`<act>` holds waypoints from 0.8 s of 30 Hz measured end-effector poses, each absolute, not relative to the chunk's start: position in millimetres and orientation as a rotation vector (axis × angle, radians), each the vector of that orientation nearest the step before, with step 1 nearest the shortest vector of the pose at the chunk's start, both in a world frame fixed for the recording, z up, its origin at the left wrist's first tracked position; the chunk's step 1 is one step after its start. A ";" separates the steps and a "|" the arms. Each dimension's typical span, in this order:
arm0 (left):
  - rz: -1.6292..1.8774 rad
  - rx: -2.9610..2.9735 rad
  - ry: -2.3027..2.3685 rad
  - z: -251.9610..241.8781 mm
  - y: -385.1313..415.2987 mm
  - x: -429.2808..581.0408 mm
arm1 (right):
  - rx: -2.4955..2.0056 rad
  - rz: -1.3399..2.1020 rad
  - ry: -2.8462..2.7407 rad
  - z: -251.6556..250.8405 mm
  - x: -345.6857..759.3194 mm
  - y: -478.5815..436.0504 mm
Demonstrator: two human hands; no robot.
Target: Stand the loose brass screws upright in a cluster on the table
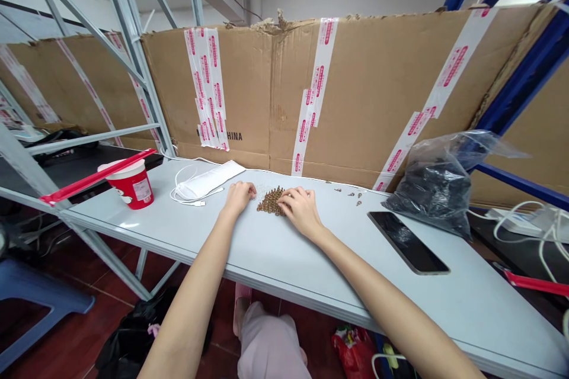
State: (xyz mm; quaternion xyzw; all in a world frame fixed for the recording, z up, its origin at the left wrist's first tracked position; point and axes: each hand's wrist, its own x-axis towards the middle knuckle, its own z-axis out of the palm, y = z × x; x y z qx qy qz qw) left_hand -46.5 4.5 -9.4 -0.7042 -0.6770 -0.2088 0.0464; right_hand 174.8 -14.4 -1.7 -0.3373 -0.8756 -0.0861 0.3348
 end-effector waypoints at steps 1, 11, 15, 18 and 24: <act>-0.664 -2.153 -2.073 -9.0 4.7 -46.9 | -0.910 -0.241 -2.251 1.8 179.4 -11.8; -0.721 -2.270 -2.142 -5.8 4.1 -48.7 | -1.560 -0.298 -1.818 13.5 292.2 45.5; -0.632 -2.212 -2.125 -4.7 3.1 -47.8 | -1.892 -0.249 -1.605 5.3 339.4 56.1; -0.569 -2.192 -2.119 -6.3 4.2 -48.6 | -2.055 -0.157 -1.588 -1.9 357.0 59.5; -0.516 -2.167 -2.084 -8.1 4.8 -49.5 | -2.089 0.047 -1.789 -5.9 360.0 62.5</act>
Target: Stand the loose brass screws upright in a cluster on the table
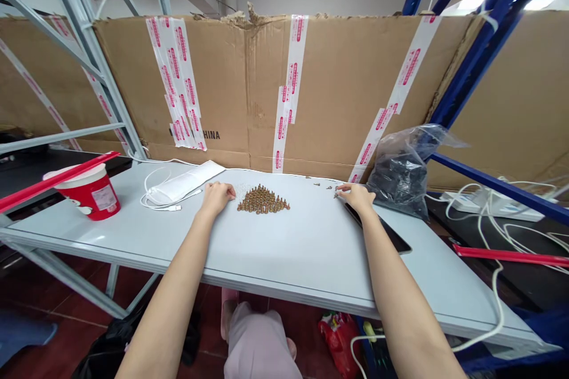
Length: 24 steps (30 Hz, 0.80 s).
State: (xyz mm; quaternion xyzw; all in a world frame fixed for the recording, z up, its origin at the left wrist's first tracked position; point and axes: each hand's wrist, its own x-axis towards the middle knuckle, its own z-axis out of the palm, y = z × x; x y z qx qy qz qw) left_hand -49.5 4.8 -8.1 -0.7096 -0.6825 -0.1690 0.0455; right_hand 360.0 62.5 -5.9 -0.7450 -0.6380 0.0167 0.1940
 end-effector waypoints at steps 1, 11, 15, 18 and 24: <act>-0.520 -2.157 -2.083 -7.8 4.5 -49.2 | -2.083 0.058 -1.833 -6.1 359.8 62.8; -0.810 -1.990 -1.761 4.0 -4.6 -34.9 | -1.974 0.022 -1.986 -7.4 344.2 62.5; -0.880 -1.981 -1.445 8.7 -13.7 -12.8 | -1.472 0.295 -2.039 3.3 295.8 51.3; -0.860 -2.057 -1.186 6.3 -17.9 5.5 | -1.028 0.551 -2.055 11.9 250.3 31.7; -0.814 -2.141 -0.912 -0.6 -21.0 20.1 | -0.846 0.676 -1.991 16.2 205.1 -4.5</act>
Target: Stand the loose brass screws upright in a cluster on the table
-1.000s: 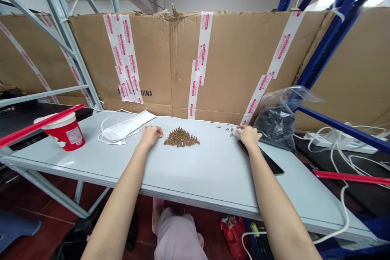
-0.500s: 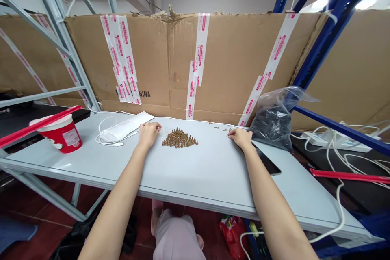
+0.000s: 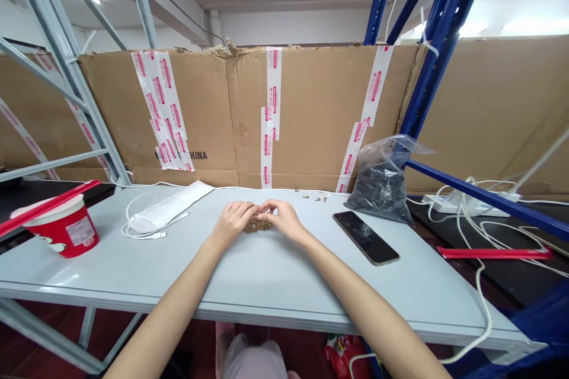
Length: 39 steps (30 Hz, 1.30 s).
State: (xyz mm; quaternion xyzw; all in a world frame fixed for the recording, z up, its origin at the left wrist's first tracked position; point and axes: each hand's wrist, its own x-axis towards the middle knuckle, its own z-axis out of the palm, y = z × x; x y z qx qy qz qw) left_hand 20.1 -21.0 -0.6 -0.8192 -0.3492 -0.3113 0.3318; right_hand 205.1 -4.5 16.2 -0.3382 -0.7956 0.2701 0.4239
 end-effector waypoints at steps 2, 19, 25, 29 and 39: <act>-0.816 -2.142 -0.874 -0.5 -22.4 19.7 | -0.855 0.754 -1.899 13.1 203.3 -5.4; -0.810 -2.175 -0.910 -3.1 -20.2 22.6 | -0.664 1.299 -1.646 13.0 199.6 -2.8; -0.731 -2.239 -0.898 0.1 -21.9 24.6 | -0.688 1.310 -1.610 12.0 201.0 -0.6; -0.743 -2.193 -0.870 -1.7 -20.3 23.3 | -0.691 1.335 -1.593 11.5 200.4 -0.7; -0.764 -2.195 -0.849 -2.7 -18.4 24.7 | -0.732 1.400 -1.520 12.2 201.9 -3.7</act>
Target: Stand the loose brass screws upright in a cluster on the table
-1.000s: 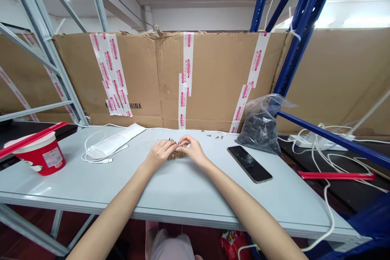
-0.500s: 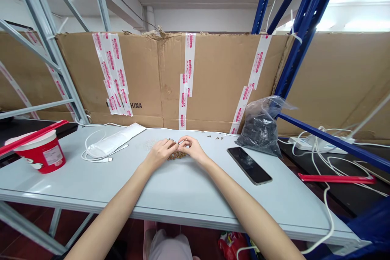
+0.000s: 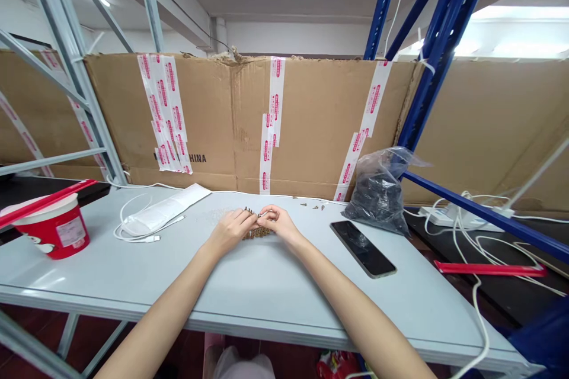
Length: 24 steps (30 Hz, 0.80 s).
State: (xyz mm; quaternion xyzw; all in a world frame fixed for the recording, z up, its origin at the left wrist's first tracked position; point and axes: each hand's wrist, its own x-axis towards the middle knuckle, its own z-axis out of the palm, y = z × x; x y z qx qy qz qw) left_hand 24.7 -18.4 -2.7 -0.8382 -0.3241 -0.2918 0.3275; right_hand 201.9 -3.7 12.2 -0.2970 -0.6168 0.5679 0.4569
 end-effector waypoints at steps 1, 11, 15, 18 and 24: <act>-0.773 -2.192 -0.839 -2.6 -18.7 25.8 | -0.732 1.406 -1.512 11.5 201.8 -3.0; -0.839 -2.207 -0.854 1.8 -21.8 28.8 | -0.729 1.466 -1.493 11.6 200.7 -6.7; -1.003 -2.096 -0.794 2.8 -23.6 25.6 | -0.770 1.442 -1.476 16.1 201.6 -8.3; -1.081 -2.024 -0.816 1.4 -23.4 22.2 | -0.787 1.436 -1.475 17.1 202.1 -8.1; -1.169 -1.987 -0.850 -0.4 -21.3 20.6 | -0.782 1.420 -1.512 13.6 201.9 -4.9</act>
